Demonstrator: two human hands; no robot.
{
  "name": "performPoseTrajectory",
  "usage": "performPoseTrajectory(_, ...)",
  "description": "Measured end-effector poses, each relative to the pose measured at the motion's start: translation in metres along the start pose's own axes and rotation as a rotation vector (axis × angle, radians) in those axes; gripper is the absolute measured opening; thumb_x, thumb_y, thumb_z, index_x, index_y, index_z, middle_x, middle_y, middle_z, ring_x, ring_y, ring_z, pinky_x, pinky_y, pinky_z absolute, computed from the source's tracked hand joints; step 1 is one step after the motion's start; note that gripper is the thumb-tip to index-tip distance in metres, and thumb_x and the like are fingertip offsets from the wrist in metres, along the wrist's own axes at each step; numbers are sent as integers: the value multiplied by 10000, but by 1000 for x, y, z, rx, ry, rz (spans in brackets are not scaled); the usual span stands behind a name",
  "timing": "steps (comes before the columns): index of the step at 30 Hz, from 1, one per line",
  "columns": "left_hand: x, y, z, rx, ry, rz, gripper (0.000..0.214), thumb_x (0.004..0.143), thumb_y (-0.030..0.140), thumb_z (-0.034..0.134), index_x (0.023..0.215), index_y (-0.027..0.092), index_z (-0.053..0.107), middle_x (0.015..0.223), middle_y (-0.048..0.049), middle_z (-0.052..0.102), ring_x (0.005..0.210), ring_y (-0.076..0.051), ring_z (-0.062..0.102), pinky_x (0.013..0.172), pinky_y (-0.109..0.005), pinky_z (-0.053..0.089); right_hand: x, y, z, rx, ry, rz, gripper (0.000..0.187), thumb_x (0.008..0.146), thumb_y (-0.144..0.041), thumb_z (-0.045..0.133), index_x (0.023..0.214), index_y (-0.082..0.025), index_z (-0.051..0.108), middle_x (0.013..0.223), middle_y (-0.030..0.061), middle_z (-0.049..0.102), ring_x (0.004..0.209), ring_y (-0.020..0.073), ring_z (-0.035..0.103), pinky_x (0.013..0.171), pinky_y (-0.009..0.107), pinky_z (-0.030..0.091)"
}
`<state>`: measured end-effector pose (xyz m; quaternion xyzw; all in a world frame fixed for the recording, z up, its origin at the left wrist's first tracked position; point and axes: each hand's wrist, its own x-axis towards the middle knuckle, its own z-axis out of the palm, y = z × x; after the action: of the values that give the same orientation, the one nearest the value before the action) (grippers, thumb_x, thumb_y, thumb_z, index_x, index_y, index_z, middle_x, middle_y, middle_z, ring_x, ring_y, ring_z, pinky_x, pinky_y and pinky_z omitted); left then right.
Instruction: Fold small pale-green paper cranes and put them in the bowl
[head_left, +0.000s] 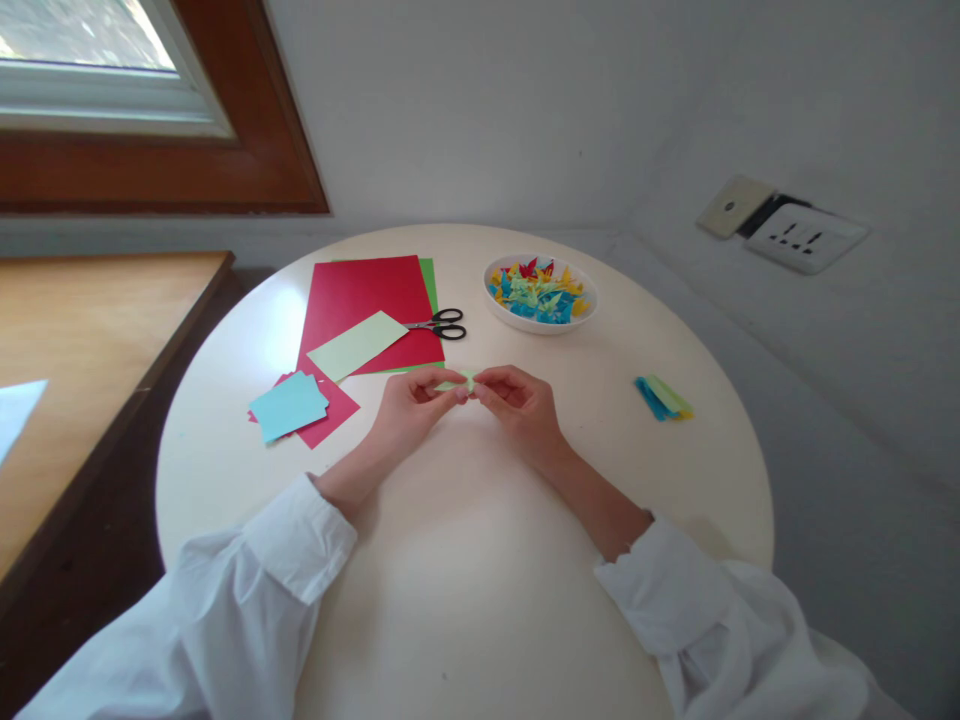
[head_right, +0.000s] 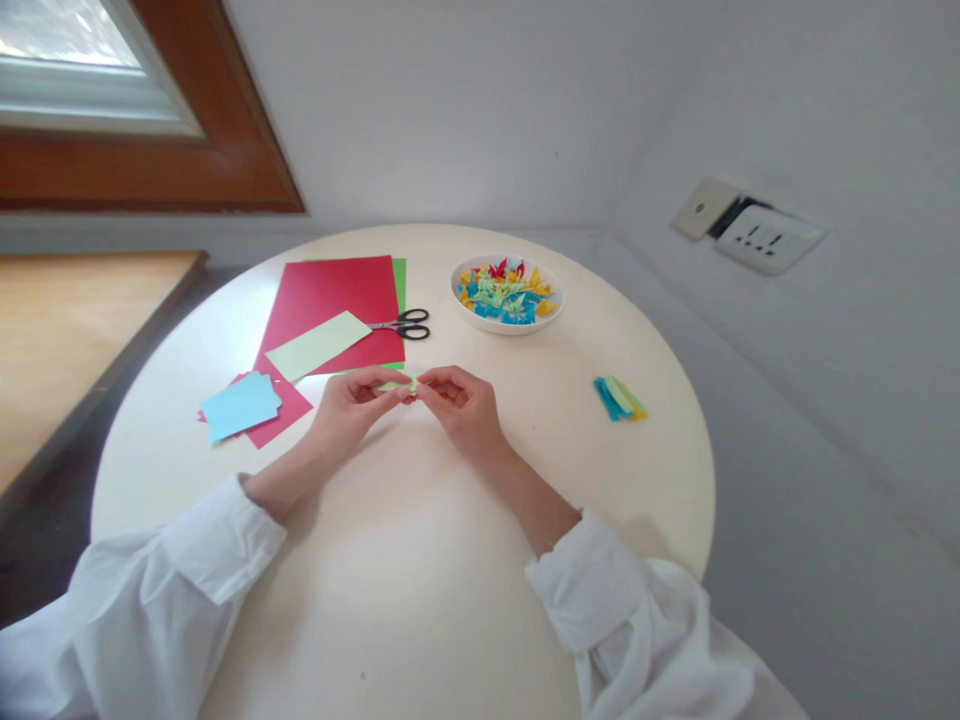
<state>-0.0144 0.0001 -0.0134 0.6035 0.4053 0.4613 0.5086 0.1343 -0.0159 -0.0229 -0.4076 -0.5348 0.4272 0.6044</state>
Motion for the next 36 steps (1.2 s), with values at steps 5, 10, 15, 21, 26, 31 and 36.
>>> performPoseTrajectory(5, 1, 0, 0, 5, 0, 27, 253, 677, 354, 696, 796, 131, 698, 685, -54, 691, 648, -152, 637, 583, -234, 488, 0, 0, 1, 1, -6, -11, 100, 677, -281, 678, 701, -193, 638, 653, -9, 668, 608, 120, 621, 631, 274, 528)
performPoseTrajectory(10, 0, -1, 2, 21, 4, 54, 221, 692, 343, 681, 771, 137, 684, 673, -49, 688, 628, -144, 633, 564, -228, 480, 1, -1, 1, -58, 0, -13, 93, 683, -278, 661, 684, -190, 631, 652, -8, 663, 616, 124, 617, 619, 268, 517)
performPoseTrajectory(15, -1, 0, 4, 25, 18, 74, 203, 690, 343, 679, 726, 144, 661, 648, -45, 685, 594, -145, 631, 510, -223, 464, 1, 0, 0, -113, 8, -17, 105, 701, -281, 641, 678, -182, 613, 661, -3, 651, 625, 126, 609, 618, 263, 506)
performPoseTrajectory(21, -3, 1, 5, 42, 44, 57, 185, 692, 332, 672, 710, 148, 656, 649, -45, 691, 604, -153, 635, 523, -229, 465, 0, 1, 0, -138, 5, -22, 132, 715, -300, 633, 679, -178, 598, 649, -4, 629, 619, 125, 599, 608, 259, 496)
performPoseTrajectory(26, -4, 3, 8, 8, 78, 30, 164, 699, 310, 661, 687, 148, 645, 642, -40, 681, 625, -158, 643, 563, -239, 479, 0, 0, 2, -137, 8, -13, 177, 718, -351, 637, 671, -187, 591, 638, -6, 620, 598, 128, 589, 590, 268, 494)
performPoseTrajectory(31, -5, 4, 9, -6, 102, 2, 158, 703, 298, 654, 691, 141, 636, 638, -37, 673, 612, -149, 634, 545, -226, 465, -1, 2, 4, -126, 22, 9, 195, 710, -371, 643, 677, -186, 589, 625, -5, 612, 584, 125, 576, 571, 266, 489)
performPoseTrajectory(36, -4, 2, 10, 18, 116, 14, 139, 723, 279, 628, 695, 143, 617, 628, -24, 658, 565, -123, 602, 505, -207, 428, -2, 2, 8, -144, 46, 3, 183, 721, -354, 629, 684, -183, 573, 632, -4, 595, 582, 119, 564, 564, 257, 477)
